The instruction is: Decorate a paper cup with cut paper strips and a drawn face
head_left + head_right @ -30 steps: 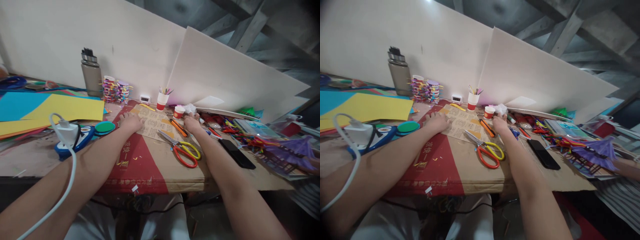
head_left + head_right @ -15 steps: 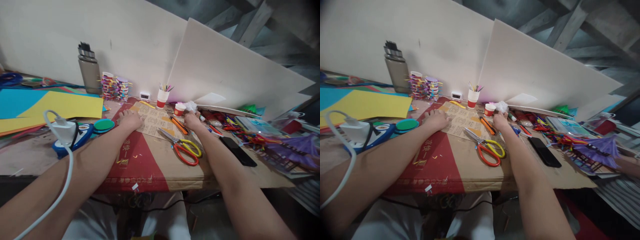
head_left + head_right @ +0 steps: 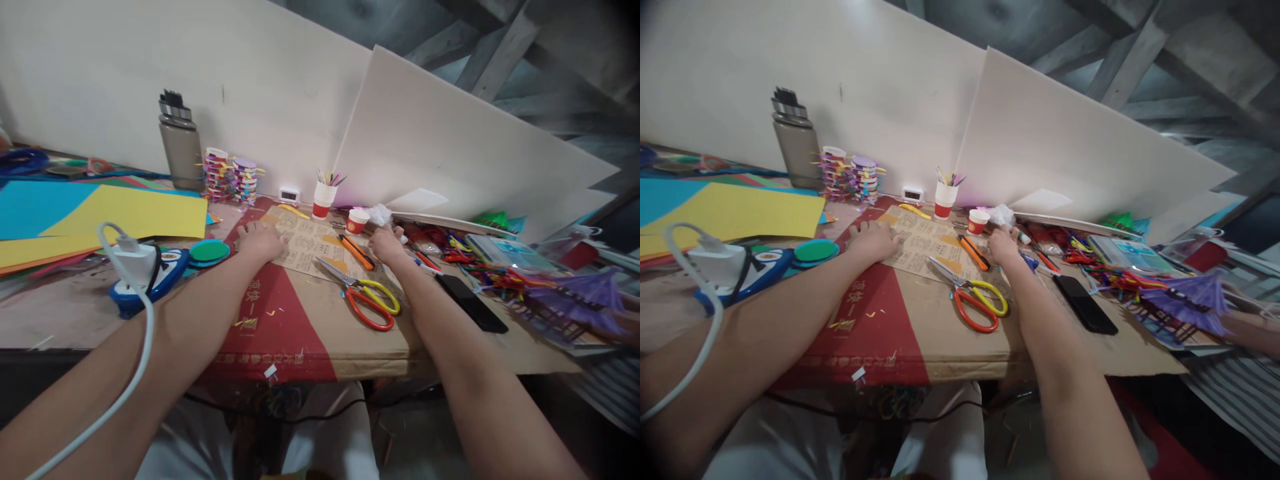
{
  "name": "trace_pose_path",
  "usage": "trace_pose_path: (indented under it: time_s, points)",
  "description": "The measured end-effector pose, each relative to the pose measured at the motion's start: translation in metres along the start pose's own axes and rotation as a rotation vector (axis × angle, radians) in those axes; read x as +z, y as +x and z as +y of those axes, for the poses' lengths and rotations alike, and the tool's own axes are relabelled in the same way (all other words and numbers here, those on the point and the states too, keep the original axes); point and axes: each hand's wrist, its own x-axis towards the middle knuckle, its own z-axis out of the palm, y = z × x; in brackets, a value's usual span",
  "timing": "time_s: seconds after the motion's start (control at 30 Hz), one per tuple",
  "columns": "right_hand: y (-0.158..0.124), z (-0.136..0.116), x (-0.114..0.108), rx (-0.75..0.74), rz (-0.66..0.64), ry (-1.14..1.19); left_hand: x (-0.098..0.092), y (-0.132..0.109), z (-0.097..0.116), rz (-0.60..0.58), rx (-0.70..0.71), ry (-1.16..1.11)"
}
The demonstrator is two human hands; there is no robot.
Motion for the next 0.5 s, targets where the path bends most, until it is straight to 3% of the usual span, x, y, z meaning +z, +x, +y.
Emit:
trace_pose_path:
  time_s: [0.13, 0.23, 0.3, 0.4, 0.5]
  points:
    - [-0.028, -0.005, -0.031, 0.238, 0.213, 0.176, 0.002, 0.002, -0.002, 0.013, 0.009, -0.010]
    - [-0.069, -0.023, -0.054, 0.080, 0.256, 0.348, 0.003, 0.003, -0.003, 0.016, 0.004, -0.008]
    - [-0.102, -0.038, -0.059, -0.048, 0.127, 0.360, 0.003, 0.003, -0.003, 0.019, 0.004, -0.012]
    - [-0.145, -0.058, -0.047, -0.112, -0.091, 0.244, 0.002, 0.001, -0.003, 0.015, 0.007, -0.024]
    - [-0.163, -0.068, -0.032, -0.134, -0.097, 0.179, 0.000, 0.000, -0.003, 0.013, 0.012, -0.028]
